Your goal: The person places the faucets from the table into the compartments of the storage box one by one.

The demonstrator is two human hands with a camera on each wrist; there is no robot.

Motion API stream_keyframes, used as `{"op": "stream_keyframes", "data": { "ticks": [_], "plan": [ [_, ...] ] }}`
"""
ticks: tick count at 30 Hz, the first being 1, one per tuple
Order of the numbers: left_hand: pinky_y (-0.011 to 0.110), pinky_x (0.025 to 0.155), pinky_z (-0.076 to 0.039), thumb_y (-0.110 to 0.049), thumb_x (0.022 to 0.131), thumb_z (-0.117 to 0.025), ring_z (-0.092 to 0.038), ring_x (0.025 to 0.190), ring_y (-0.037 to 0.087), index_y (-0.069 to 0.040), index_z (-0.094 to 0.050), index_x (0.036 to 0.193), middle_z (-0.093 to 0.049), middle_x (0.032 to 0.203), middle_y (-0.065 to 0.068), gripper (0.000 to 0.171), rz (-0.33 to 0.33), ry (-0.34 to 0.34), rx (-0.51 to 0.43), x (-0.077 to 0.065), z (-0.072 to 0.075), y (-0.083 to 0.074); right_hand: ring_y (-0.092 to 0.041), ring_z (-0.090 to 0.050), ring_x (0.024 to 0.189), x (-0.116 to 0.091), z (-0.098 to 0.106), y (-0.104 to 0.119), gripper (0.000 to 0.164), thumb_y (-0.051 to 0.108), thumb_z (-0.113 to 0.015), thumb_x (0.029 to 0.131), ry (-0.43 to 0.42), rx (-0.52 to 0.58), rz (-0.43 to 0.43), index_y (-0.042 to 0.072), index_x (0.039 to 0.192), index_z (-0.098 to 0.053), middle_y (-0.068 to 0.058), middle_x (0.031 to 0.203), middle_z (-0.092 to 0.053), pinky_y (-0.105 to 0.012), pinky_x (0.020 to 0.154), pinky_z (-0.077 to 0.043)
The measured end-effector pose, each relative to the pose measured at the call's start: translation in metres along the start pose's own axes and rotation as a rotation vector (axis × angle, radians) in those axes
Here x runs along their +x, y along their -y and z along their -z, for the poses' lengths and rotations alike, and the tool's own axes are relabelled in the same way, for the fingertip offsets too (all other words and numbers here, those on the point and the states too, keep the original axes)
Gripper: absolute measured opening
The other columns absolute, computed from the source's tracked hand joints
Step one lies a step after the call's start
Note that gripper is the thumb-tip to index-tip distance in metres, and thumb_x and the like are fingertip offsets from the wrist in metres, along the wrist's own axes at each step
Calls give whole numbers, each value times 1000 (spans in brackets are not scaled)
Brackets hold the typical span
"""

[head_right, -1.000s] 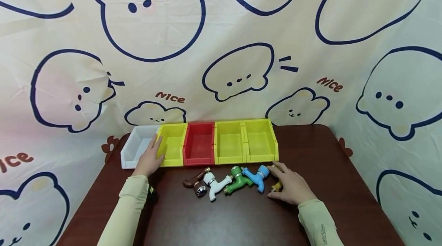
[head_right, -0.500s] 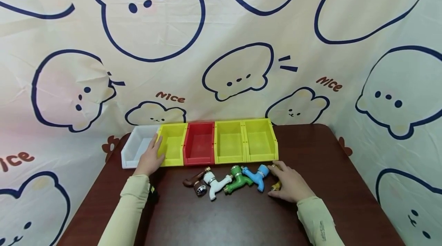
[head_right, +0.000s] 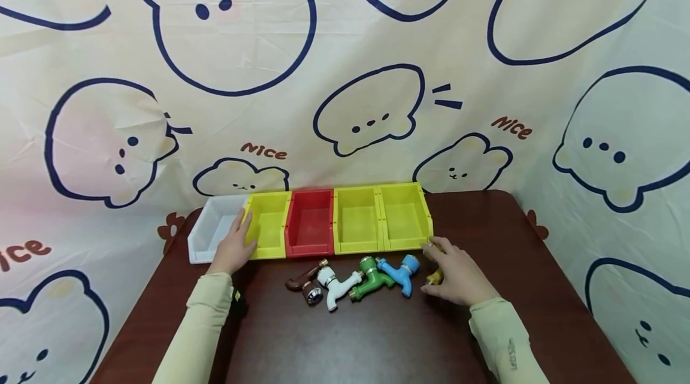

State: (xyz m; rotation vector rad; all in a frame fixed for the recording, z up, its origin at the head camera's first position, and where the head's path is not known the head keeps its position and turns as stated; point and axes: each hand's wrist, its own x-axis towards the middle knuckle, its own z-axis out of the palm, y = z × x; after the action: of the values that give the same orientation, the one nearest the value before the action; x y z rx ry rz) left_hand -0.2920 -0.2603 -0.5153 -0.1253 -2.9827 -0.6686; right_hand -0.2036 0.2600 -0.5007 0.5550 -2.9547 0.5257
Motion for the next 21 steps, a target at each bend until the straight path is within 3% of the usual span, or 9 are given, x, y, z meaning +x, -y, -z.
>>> {"op": "stream_keyframes", "data": {
  "ticks": [9,21],
  "plan": [
    [52,85,-46,-17,92,-53,-46,123,44,-9,-15,154,-1,161,11,73,-8,3,-24,1,-5,2,-35,-46,122,12,15,7,97,48,-83,67,-56,-10,3,16,147,-39,-12,149,-34,-60,93,-41],
    [51,79,-47,-17,93,-53,-55,108,43,-7,-17,154,-3,161,13,72,-14,-16,-7,2,-3,4,-37,-44,125,42,23,10,98,46,-84,66,-79,-10,41,14,147,-40,-13,149,-34,-61,96,-38]
  ]
}}
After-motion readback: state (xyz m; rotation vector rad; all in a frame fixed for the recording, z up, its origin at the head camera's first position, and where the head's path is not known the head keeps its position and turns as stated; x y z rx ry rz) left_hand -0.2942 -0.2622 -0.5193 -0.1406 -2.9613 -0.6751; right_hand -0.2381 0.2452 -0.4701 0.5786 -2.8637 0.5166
